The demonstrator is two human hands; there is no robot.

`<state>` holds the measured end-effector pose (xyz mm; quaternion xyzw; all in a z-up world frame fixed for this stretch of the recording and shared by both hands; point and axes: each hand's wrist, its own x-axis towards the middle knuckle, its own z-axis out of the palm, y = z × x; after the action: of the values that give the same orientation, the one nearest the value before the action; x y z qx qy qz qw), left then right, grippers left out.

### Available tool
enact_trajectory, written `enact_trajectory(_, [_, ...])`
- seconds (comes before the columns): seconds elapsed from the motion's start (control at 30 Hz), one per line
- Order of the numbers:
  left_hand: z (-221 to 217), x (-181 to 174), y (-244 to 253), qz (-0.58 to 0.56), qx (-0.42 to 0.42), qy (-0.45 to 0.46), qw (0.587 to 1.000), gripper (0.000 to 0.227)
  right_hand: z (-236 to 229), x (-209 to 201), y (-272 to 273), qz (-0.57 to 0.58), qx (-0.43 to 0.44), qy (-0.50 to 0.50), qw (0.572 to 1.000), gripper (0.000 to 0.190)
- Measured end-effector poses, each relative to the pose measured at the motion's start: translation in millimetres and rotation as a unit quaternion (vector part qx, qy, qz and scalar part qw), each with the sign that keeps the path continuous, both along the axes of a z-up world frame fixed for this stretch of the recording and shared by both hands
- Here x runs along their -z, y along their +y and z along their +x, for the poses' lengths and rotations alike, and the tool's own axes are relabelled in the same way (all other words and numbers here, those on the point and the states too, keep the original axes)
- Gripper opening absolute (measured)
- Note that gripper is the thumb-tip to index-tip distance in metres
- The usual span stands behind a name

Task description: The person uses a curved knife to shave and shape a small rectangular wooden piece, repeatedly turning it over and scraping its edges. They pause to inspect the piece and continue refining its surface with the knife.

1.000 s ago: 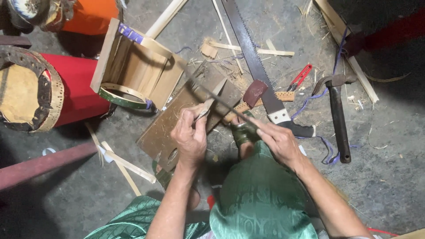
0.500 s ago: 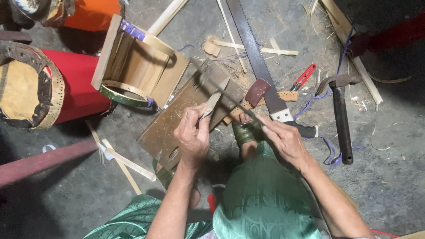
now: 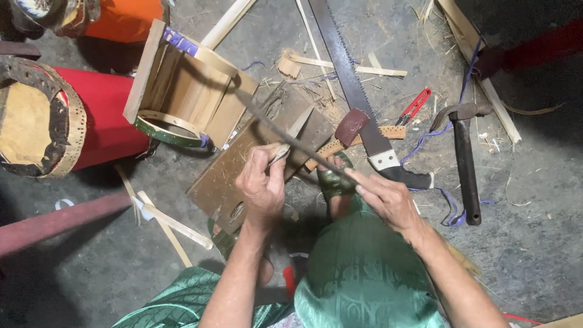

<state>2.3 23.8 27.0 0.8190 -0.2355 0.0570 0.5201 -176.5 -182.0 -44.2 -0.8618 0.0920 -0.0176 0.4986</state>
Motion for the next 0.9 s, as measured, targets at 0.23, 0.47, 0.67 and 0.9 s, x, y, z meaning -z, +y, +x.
enact_trajectory(0.23, [-1, -20, -5, -0.002, 0.007, 0.012, 1.000, 0.007, 18, -9, -6, 0.026, 0.015, 0.021, 0.999, 0.034])
enact_trajectory(0.47, [0, -21, -5, -0.001, 0.008, 0.005, 1.000, 0.007, 24, 1, -8, 0.031, 0.015, 0.029, 0.999, 0.035])
enact_trajectory(0.67, [2, -21, -6, 0.006, 0.004, 0.004, 1.000, 0.006, 8, 0, -1, 0.063, 0.014, 0.024, 0.998, 0.035])
enact_trajectory(0.9, [2, -14, -3, 0.006, 0.006, 0.001, 1.000, 0.006, 23, 17, -12, 0.023, 0.030, 0.039, 0.999, 0.033])
